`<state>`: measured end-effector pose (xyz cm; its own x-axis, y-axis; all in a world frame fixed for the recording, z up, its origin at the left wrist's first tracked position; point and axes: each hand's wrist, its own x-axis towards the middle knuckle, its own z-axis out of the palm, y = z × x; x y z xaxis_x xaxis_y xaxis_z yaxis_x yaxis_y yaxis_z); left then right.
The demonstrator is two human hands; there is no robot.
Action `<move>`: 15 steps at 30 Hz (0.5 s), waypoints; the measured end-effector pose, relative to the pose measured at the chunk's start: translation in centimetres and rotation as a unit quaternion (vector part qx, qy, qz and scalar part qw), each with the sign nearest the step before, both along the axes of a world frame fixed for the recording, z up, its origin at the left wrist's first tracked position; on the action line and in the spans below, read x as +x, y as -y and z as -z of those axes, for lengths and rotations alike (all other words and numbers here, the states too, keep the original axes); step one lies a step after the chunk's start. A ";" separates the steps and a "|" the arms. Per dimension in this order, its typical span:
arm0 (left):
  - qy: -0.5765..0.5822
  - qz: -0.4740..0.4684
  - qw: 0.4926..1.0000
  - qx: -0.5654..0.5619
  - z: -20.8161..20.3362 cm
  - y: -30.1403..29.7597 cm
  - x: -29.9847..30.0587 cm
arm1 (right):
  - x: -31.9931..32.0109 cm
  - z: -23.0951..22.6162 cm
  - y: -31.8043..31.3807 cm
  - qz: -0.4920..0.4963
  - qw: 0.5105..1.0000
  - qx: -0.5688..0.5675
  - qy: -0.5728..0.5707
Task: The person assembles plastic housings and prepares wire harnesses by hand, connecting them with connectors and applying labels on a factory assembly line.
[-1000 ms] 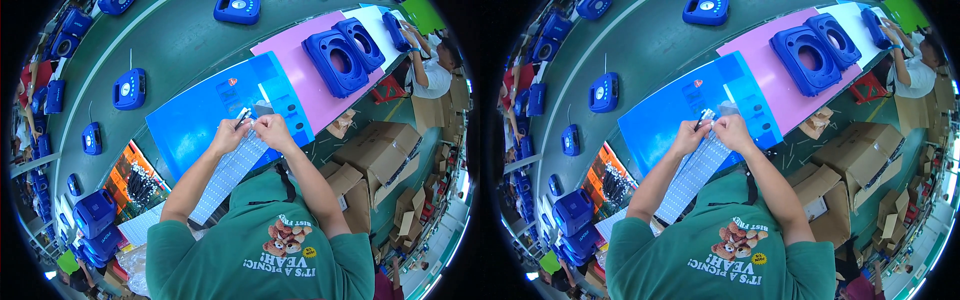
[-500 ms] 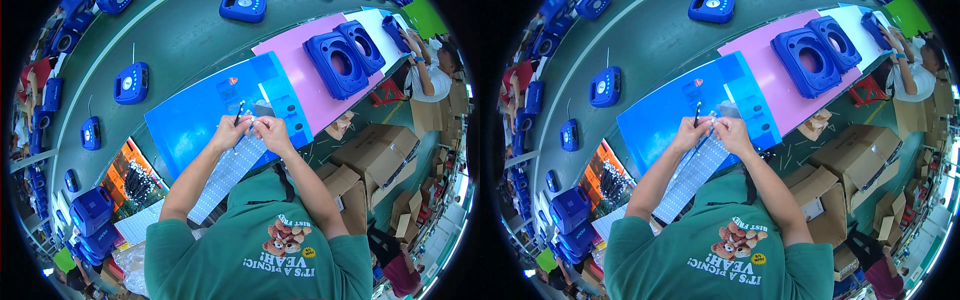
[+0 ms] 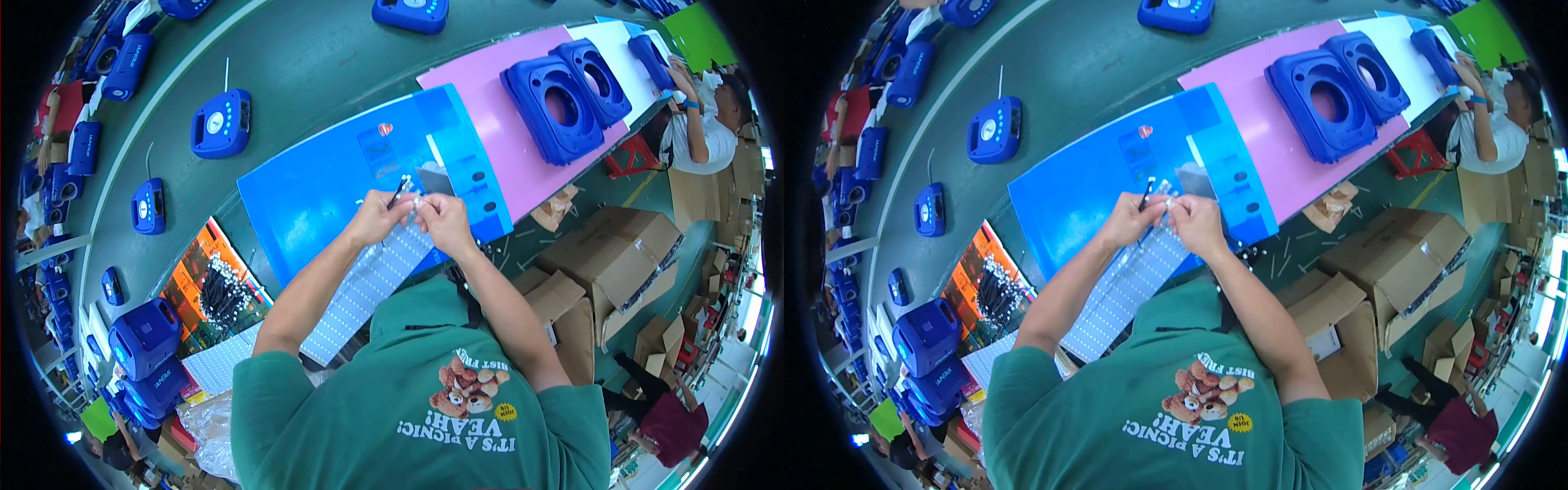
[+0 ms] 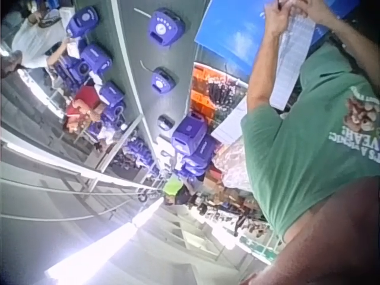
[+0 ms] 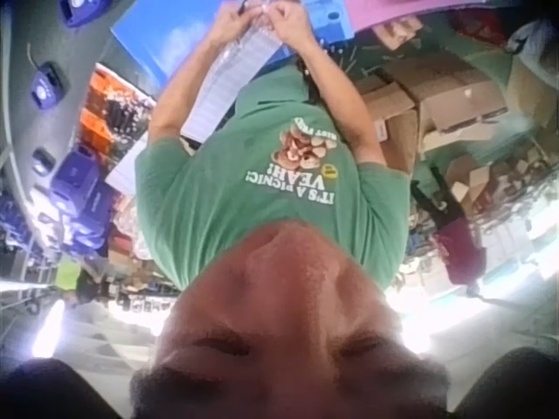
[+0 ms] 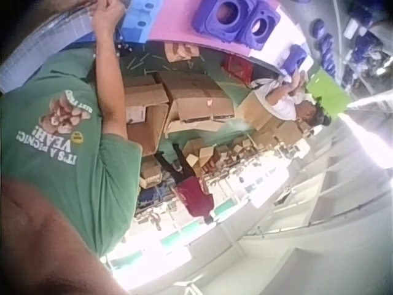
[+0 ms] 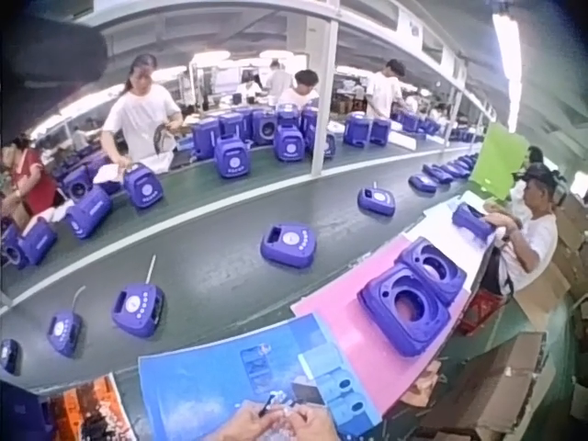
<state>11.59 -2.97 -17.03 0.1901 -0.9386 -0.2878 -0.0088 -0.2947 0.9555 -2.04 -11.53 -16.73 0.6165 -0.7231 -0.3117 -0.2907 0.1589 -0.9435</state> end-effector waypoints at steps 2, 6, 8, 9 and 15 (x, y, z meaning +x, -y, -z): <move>-0.004 0.001 1.000 0.003 0.2 0.5 0.2 | -0.1 -0.1 0.0 0.004 1.000 -0.001 0.003; 0.061 0.034 0.998 0.000 0.4 0.7 1.0 | 0.0 0.7 -0.1 -0.020 0.995 -0.077 -0.058; 0.055 0.051 0.997 -0.012 0.2 0.3 1.5 | 0.4 0.7 -0.5 -0.036 0.992 -0.109 -0.054; 0.024 0.034 0.999 0.002 0.1 -0.2 1.5 | 0.7 0.6 -0.9 -0.025 0.995 -0.083 -0.055; 0.145 0.009 0.989 -0.032 -1.9 0.4 1.7 | -0.6 -2.1 1.1 -0.031 0.976 -0.142 -0.160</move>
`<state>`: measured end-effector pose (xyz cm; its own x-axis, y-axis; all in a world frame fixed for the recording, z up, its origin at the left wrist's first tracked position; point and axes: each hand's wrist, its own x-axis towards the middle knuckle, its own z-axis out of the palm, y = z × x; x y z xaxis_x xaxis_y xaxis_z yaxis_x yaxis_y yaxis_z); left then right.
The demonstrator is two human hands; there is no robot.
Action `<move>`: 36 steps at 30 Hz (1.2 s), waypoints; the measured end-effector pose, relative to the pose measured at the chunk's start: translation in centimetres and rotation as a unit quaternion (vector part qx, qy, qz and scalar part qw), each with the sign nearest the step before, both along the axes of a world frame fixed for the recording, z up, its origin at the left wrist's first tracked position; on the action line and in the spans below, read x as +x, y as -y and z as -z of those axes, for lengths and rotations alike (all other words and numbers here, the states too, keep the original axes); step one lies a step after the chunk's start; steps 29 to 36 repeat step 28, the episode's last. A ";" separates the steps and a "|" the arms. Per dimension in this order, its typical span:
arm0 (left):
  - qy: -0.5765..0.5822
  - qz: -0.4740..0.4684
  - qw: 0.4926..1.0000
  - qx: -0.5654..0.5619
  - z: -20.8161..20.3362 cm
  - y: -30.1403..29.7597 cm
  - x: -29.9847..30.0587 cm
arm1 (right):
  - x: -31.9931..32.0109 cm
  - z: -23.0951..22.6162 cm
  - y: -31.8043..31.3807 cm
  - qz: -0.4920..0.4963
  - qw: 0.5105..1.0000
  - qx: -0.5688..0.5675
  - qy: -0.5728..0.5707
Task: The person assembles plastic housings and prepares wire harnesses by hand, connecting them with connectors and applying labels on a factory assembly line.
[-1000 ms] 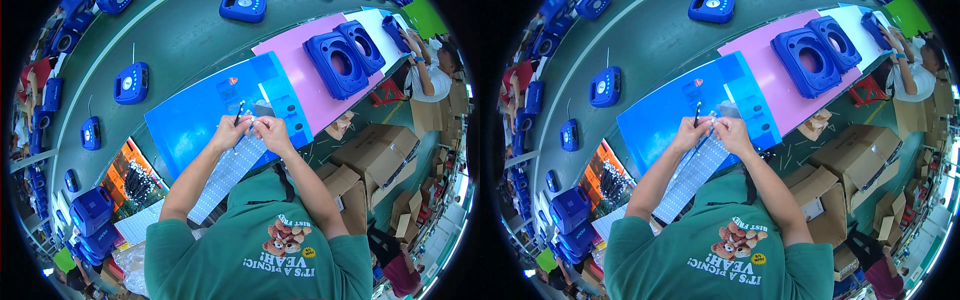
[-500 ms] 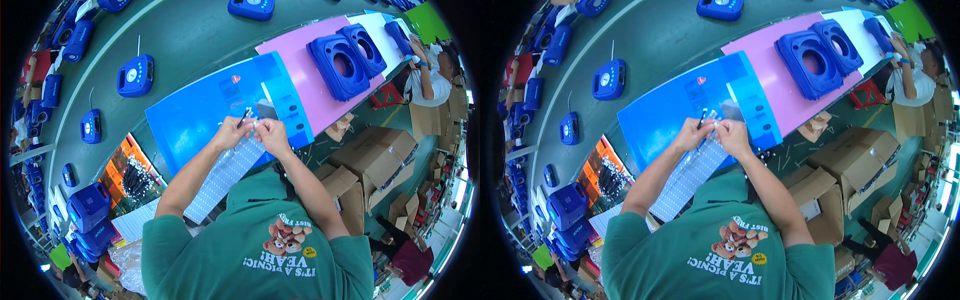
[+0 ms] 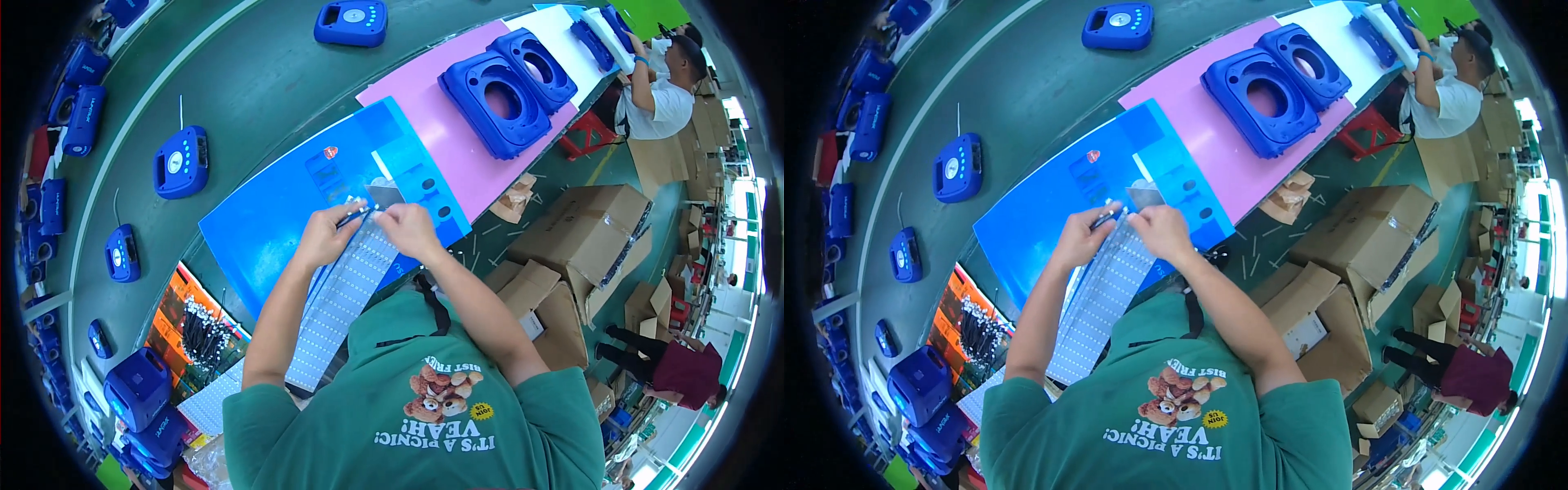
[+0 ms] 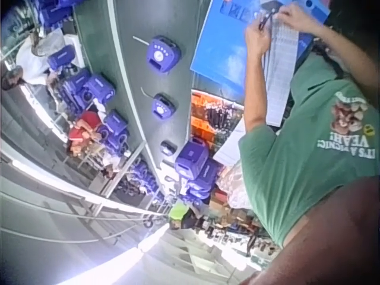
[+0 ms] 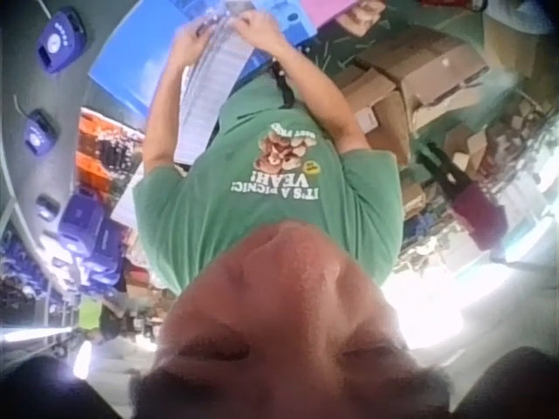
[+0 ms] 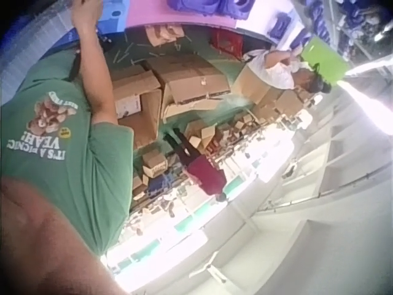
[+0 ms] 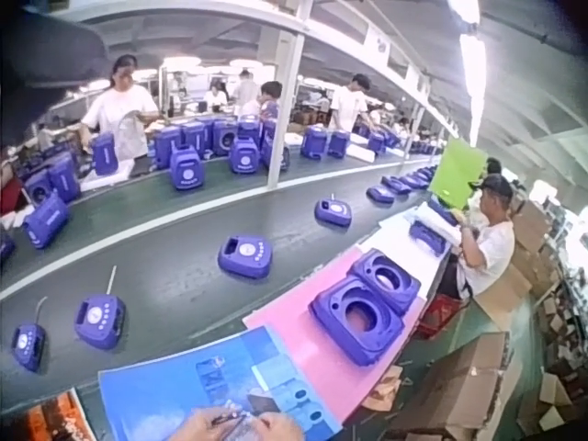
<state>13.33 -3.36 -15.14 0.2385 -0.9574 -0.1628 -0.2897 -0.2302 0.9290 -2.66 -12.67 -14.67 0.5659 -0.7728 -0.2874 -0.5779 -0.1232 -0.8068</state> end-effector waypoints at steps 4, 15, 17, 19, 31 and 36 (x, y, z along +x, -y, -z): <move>0.102 -0.118 0.985 -0.072 -4.5 0.3 1.1 | -2.3 -0.7 6.1 -0.003 0.916 -0.392 -0.088; -0.227 -0.183 0.957 0.012 -7.9 -2.9 1.4 | -6.9 2.0 22.2 -0.136 0.699 -0.552 -0.433; -0.238 -0.200 0.950 0.024 -7.1 -4.6 1.0 | -7.2 1.4 24.9 -0.089 0.694 -0.508 -0.502; -0.288 -0.238 0.925 0.065 -6.2 -5.6 1.1 | -8.2 1.1 27.8 -0.070 0.705 -0.463 -0.532; -0.389 -0.228 0.885 0.115 -5.4 -4.6 -0.6 | -4.0 2.3 31.7 -0.071 0.907 -0.354 -0.215; -0.389 -0.228 0.885 0.115 -5.4 -4.6 -0.6 | -4.0 2.3 31.7 -0.071 0.907 -0.354 -0.215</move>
